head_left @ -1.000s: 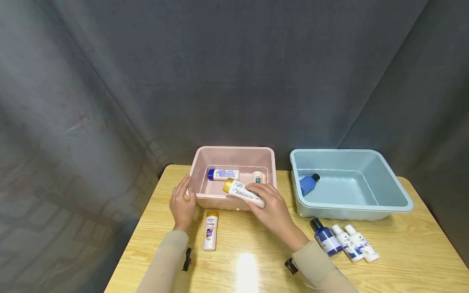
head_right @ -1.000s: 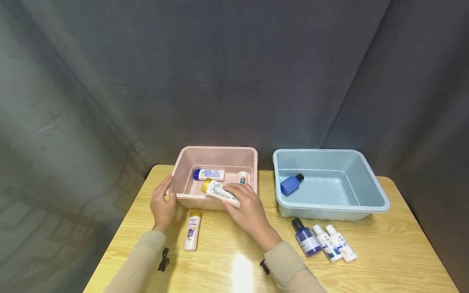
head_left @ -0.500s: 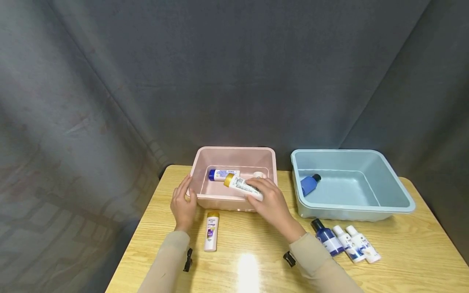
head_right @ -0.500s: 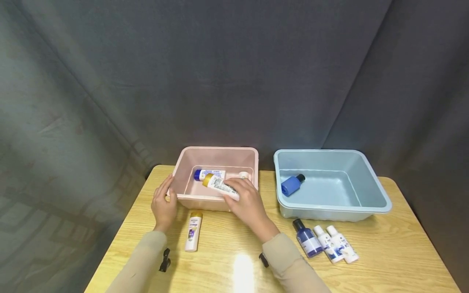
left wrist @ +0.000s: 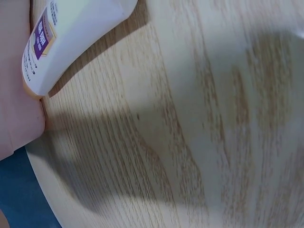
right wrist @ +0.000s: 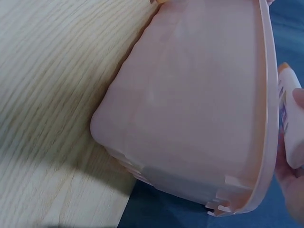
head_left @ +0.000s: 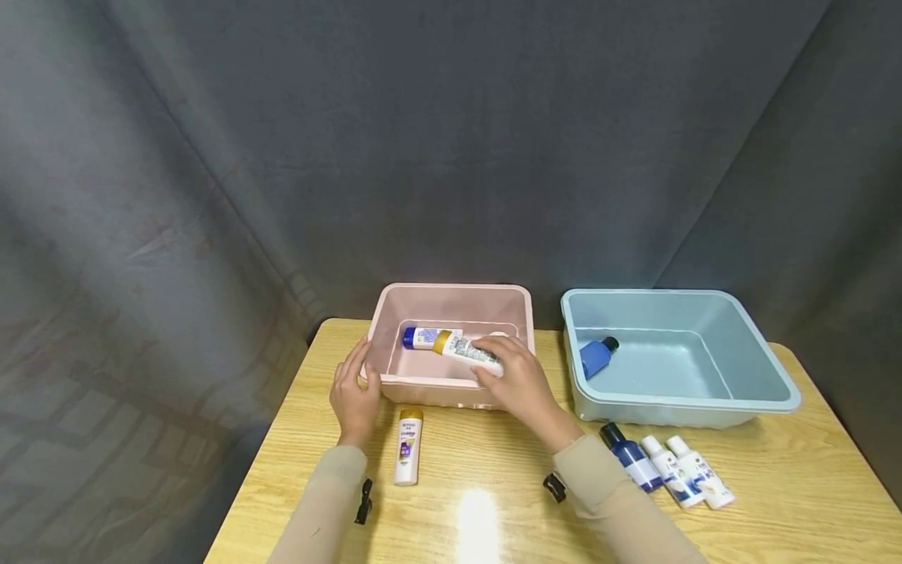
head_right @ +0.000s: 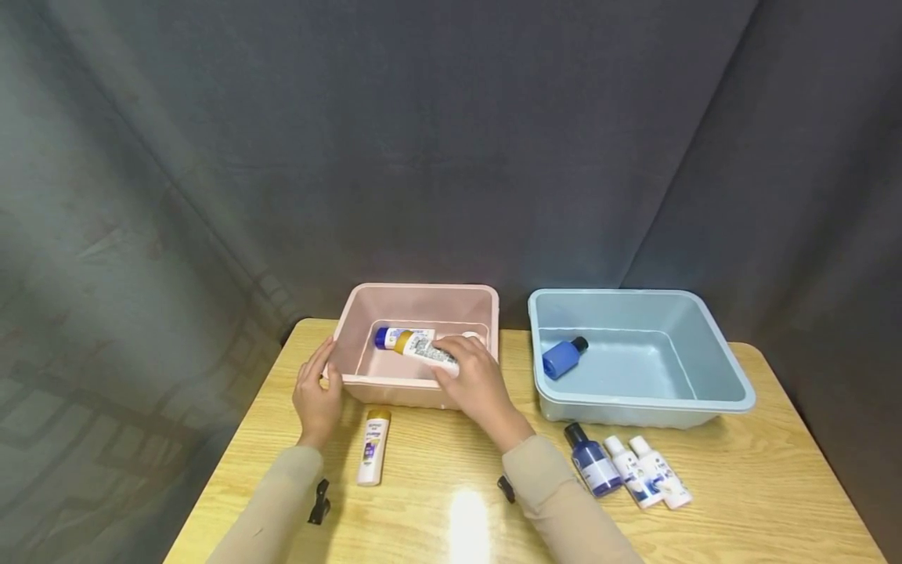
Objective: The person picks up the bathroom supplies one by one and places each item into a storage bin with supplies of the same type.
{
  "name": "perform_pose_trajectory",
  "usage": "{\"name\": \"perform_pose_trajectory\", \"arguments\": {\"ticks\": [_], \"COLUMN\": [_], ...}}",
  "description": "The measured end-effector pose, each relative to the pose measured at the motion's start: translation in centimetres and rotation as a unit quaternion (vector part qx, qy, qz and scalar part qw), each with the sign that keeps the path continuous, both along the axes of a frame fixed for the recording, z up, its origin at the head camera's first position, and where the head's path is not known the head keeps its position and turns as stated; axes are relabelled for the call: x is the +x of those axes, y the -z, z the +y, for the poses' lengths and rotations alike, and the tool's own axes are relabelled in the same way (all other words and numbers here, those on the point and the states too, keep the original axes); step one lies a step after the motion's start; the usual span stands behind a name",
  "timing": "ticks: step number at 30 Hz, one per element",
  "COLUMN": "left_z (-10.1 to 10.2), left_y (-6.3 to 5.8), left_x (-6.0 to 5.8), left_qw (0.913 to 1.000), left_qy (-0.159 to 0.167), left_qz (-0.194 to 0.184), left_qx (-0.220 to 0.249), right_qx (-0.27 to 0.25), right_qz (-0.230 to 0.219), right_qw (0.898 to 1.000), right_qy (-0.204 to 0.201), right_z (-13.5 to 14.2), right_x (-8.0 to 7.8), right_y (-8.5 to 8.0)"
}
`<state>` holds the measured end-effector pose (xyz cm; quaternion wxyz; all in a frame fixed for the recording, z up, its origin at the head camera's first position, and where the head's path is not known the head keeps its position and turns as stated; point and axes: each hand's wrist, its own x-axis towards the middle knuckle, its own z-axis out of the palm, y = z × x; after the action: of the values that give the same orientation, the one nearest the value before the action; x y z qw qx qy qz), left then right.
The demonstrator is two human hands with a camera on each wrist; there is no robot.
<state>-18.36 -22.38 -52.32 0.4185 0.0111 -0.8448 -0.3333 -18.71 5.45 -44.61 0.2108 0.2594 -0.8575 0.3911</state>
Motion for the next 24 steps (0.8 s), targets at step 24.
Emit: {"name": "perform_pose_trajectory", "arguments": {"ticks": [24], "left_z": [0.1], "left_y": [-0.1], "left_x": [-0.4], "left_qw": [1.0000], "left_qy": [-0.007], "left_qz": [-0.001], "left_qx": [0.007], "right_qx": [0.067], "right_qz": [-0.115], "right_qw": [0.990], "right_qy": [0.046], "right_z": [-0.6], "right_x": [-2.1], "right_y": [-0.3]}}
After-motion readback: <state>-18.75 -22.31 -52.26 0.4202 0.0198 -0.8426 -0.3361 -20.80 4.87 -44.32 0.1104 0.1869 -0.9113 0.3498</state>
